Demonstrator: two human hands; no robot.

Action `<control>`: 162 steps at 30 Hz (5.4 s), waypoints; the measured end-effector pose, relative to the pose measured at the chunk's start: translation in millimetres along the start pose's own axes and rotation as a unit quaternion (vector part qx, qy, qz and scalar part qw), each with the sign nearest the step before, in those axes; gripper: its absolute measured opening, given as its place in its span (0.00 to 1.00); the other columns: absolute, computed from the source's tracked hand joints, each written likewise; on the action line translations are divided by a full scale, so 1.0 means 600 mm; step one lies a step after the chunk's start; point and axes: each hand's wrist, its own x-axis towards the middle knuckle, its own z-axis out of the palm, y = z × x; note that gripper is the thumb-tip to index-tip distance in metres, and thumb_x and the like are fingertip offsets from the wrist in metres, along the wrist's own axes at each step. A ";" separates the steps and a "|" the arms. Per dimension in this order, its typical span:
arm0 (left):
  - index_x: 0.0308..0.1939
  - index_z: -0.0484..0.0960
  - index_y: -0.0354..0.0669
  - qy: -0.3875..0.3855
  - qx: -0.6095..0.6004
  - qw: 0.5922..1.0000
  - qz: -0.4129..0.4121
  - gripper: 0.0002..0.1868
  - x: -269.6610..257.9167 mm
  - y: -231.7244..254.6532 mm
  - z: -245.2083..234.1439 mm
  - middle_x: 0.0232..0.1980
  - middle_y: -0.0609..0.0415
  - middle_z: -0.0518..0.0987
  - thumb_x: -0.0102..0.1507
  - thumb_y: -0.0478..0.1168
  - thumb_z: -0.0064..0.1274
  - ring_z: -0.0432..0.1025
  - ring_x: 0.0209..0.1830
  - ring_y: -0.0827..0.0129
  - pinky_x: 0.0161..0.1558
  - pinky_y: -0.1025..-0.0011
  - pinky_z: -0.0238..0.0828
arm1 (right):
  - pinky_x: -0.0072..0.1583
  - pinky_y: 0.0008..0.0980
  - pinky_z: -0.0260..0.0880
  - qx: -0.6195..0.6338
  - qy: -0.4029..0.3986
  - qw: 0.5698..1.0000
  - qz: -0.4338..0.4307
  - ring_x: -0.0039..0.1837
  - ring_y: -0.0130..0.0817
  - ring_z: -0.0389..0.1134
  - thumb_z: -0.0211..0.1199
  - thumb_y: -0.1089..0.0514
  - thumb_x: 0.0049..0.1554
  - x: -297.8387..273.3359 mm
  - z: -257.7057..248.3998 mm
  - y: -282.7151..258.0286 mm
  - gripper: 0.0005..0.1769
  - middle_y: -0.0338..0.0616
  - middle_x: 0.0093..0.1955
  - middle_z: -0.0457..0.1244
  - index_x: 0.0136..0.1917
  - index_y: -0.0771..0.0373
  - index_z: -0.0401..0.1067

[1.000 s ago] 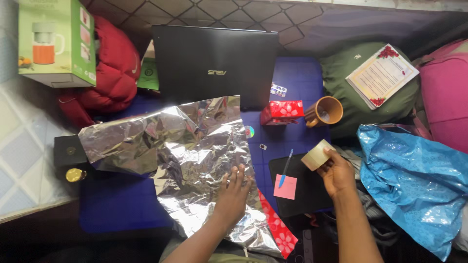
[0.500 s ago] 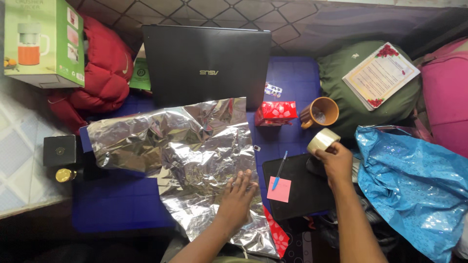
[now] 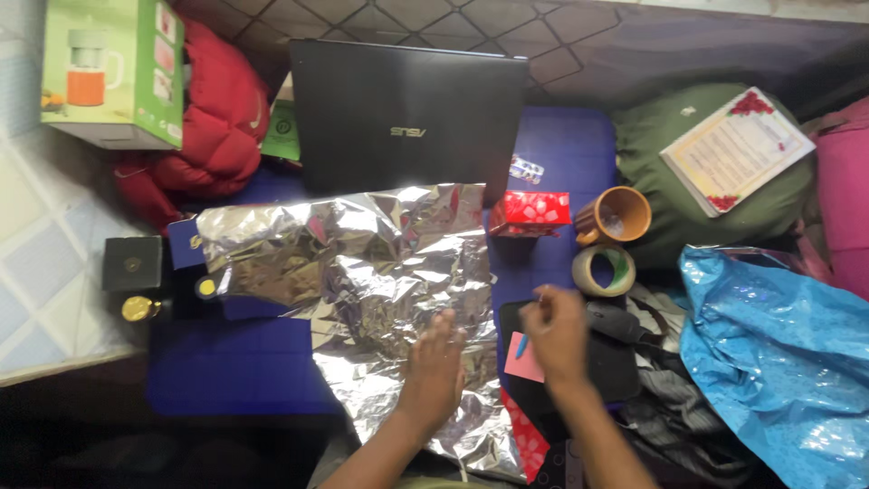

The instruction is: The person wraps a small red gift box with red floral paper, secures it with tape, and ties a ribbon. Then the person wraps a small dark blue box with blue patterned paper, cutting and folding the paper around the box.

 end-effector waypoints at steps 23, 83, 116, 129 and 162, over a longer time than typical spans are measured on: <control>0.39 0.83 0.32 0.040 -0.576 0.685 -0.444 0.13 0.039 -0.155 -0.006 0.31 0.54 0.79 0.60 0.41 0.60 0.71 0.26 0.74 0.27 0.78 0.66 | 0.55 0.40 0.71 0.271 -0.164 0.947 -0.053 0.53 0.45 0.69 0.61 0.71 0.52 -0.150 0.096 -0.181 0.16 0.51 0.51 0.65 0.55 0.68 0.69; 0.56 0.79 0.44 0.044 -0.299 0.887 -0.348 0.18 -0.131 -0.129 -0.188 0.56 0.46 0.80 0.63 0.44 0.54 0.76 0.56 0.54 0.62 0.61 0.71 | 0.68 0.51 0.60 -0.187 -0.194 0.944 -0.189 0.75 0.54 0.58 0.72 0.47 0.47 -0.039 0.199 -0.120 0.26 0.48 0.76 0.56 0.59 0.52 0.75; 0.57 0.74 0.36 0.210 0.188 0.957 -0.065 0.40 -0.003 -0.408 -0.449 0.63 0.40 0.70 0.41 0.42 0.68 0.65 0.63 0.47 0.59 0.49 0.62 | 0.51 0.39 0.70 0.452 -0.421 0.751 0.232 0.46 0.34 0.68 0.73 0.53 0.47 -0.072 0.321 -0.400 0.26 0.48 0.47 0.67 0.53 0.67 0.70; 0.54 0.72 0.37 0.160 0.105 0.973 -0.126 0.43 0.016 -0.346 -0.491 0.54 0.43 0.68 0.39 0.43 0.76 0.69 0.55 0.50 0.61 0.46 0.58 | 0.49 0.41 0.71 0.478 -0.428 0.739 0.205 0.45 0.39 0.69 0.72 0.51 0.47 -0.060 0.264 -0.384 0.28 0.49 0.48 0.68 0.56 0.64 0.66; 0.48 0.79 0.41 0.130 -0.566 0.786 -0.211 0.24 0.067 -0.213 -0.336 0.46 0.49 0.82 0.50 0.35 0.71 0.78 0.45 0.68 0.48 0.70 0.79 | 0.70 0.59 0.64 0.679 -0.240 0.660 0.213 0.63 0.48 0.67 0.75 0.41 0.44 -0.087 0.157 -0.250 0.44 0.49 0.61 0.64 0.66 0.66 0.66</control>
